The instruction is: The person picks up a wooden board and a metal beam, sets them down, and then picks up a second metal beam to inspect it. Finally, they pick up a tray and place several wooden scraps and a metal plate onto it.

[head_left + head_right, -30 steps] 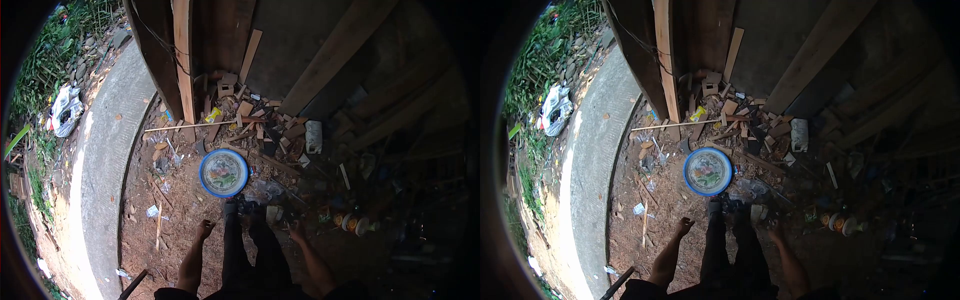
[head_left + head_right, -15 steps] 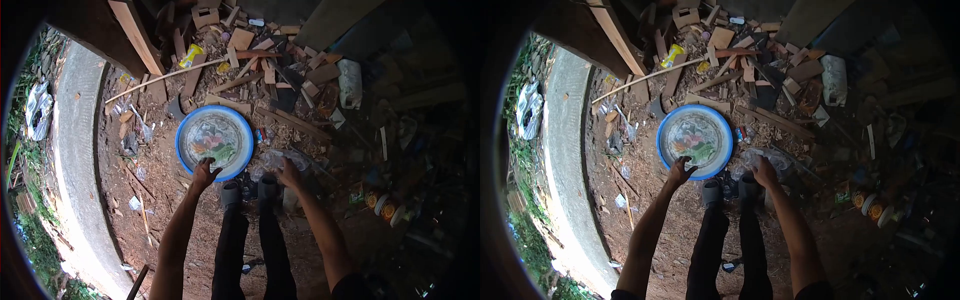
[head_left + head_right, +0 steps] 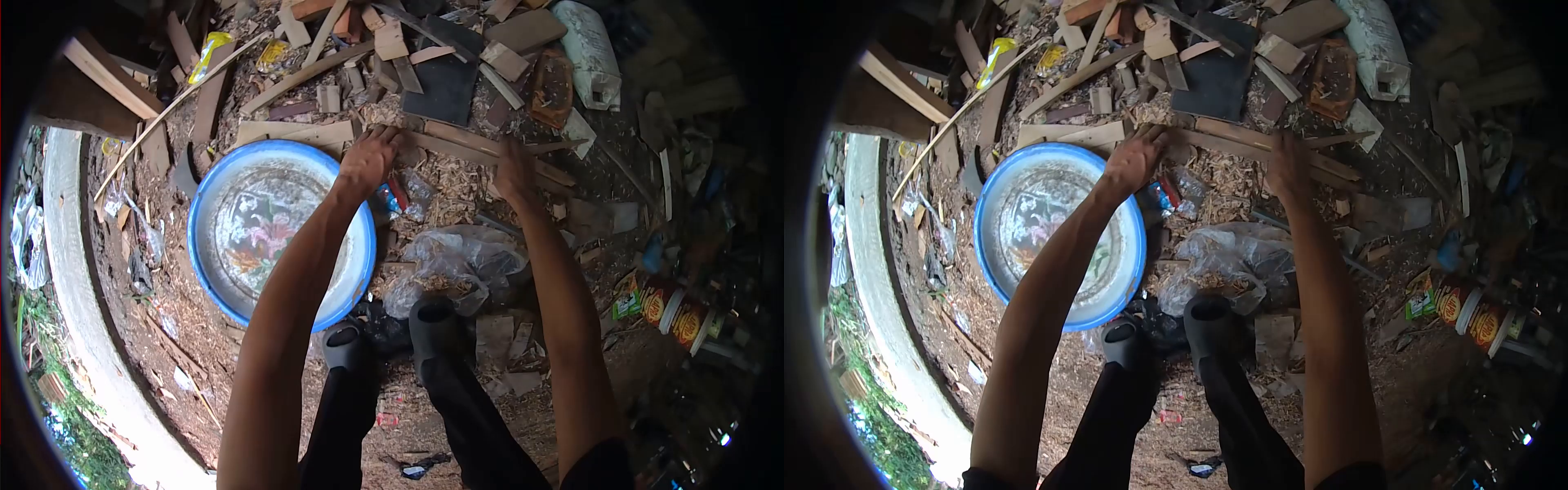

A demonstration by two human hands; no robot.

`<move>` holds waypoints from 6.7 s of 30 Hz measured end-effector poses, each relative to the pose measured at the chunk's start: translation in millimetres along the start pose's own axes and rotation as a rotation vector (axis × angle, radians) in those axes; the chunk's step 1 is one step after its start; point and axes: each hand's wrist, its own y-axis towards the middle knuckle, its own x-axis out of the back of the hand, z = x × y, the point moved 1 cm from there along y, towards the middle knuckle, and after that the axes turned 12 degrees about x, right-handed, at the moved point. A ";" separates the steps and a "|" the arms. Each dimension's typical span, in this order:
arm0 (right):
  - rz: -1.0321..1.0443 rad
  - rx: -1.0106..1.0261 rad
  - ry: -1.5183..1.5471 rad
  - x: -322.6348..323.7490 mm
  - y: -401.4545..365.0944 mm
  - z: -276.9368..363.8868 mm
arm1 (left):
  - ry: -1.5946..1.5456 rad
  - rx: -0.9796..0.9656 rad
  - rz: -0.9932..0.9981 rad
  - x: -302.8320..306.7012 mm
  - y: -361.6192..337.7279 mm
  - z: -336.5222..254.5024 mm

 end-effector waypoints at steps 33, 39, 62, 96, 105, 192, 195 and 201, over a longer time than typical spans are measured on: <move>0.452 0.707 0.678 31.8 60.8 350.6 | 0.486 0.724 -0.247 210.0 -313.2 157.6; 0.034 0.691 0.389 52.3 54.5 321.7 | -0.062 1.255 -0.138 140.3 -376.0 166.9; 0.258 0.408 0.740 10.1 108.3 439.5 | -0.338 1.574 -0.641 187.2 -540.5 213.9; 0.156 0.253 1.079 -83.3 84.2 155.8 | 0.324 0.843 -0.002 78.1 -149.4 174.6; 0.074 -0.180 1.110 -56.9 70.5 224.7 | -0.354 0.923 -0.367 88.8 -138.6 177.4; 0.022 -0.445 1.174 7.5 144.2 107.0 | -0.654 0.994 -0.194 -38.7 90.4 67.7; 0.066 -0.449 1.143 1.2 125.8 112.4 | -0.847 0.912 -0.146 -40.6 67.6 64.1; 0.096 -0.345 0.973 -48.9 84.0 103.0 | -0.460 0.945 -0.114 -39.1 29.0 18.2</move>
